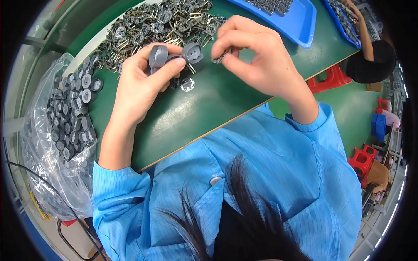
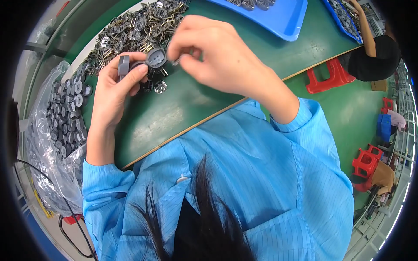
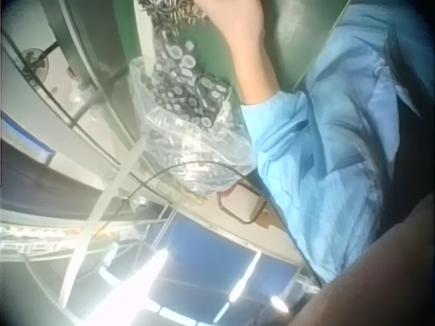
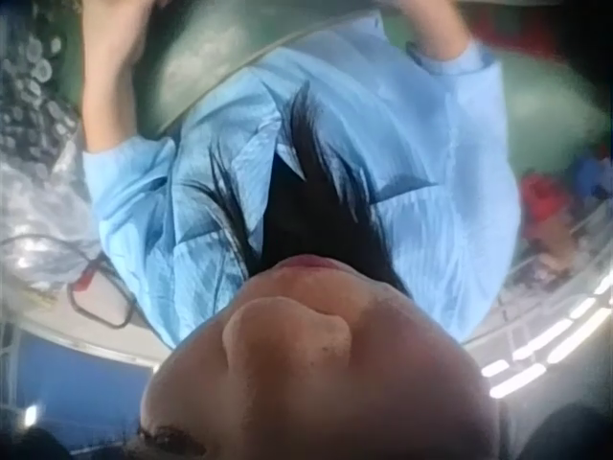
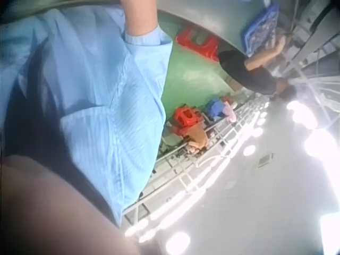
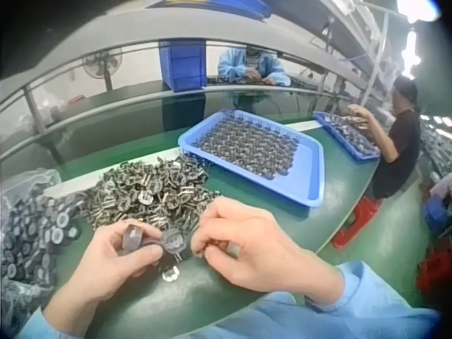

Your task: The person assembles small metal contacts into a plastic housing by hand, taking the parts from a plastic tray at a factory workbench.

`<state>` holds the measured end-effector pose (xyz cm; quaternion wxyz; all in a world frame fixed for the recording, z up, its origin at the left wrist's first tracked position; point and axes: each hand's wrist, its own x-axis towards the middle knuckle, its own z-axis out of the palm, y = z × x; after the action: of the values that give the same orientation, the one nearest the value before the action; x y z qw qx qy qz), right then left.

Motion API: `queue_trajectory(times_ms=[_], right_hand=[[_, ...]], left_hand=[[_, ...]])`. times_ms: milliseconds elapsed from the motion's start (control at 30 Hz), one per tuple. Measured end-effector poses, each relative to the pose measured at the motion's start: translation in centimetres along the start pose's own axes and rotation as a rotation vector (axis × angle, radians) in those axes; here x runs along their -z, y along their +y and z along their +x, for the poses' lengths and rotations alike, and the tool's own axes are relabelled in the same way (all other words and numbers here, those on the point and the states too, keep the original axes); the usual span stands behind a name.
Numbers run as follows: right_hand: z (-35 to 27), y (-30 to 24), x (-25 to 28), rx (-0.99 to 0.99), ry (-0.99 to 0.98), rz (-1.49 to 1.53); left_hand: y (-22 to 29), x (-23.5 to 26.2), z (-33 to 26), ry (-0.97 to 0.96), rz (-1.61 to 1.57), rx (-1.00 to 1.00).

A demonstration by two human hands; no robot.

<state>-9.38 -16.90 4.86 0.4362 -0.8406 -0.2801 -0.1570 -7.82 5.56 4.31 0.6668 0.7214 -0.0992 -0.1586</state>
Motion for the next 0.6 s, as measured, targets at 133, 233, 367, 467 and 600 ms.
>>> queue_trajectory(times_ms=[133,233,367,467,600], right_hand=[[1.0,-1.8,-1.0,0.162,-0.003,-0.202],[1.4,-1.7,-0.9,0.151,0.024,-0.202],[1.9,-1.5,-1.2,0.211,0.052,-0.184],[1.9,-1.4,-1.2,0.268,0.075,-0.162],[2.3,-1.6,-0.5,0.315,0.025,-0.083]], left_hand=[[0.4,-0.6,-0.5,-0.032,-0.071,-0.006],[0.4,-0.7,-0.4,-0.037,-0.109,0.012],[0.5,-0.7,-0.4,-0.042,-0.182,0.046],[0.3,-0.7,-0.5,-0.049,-0.208,0.057],[0.5,-0.1,-0.4,-0.108,-0.246,0.070]])
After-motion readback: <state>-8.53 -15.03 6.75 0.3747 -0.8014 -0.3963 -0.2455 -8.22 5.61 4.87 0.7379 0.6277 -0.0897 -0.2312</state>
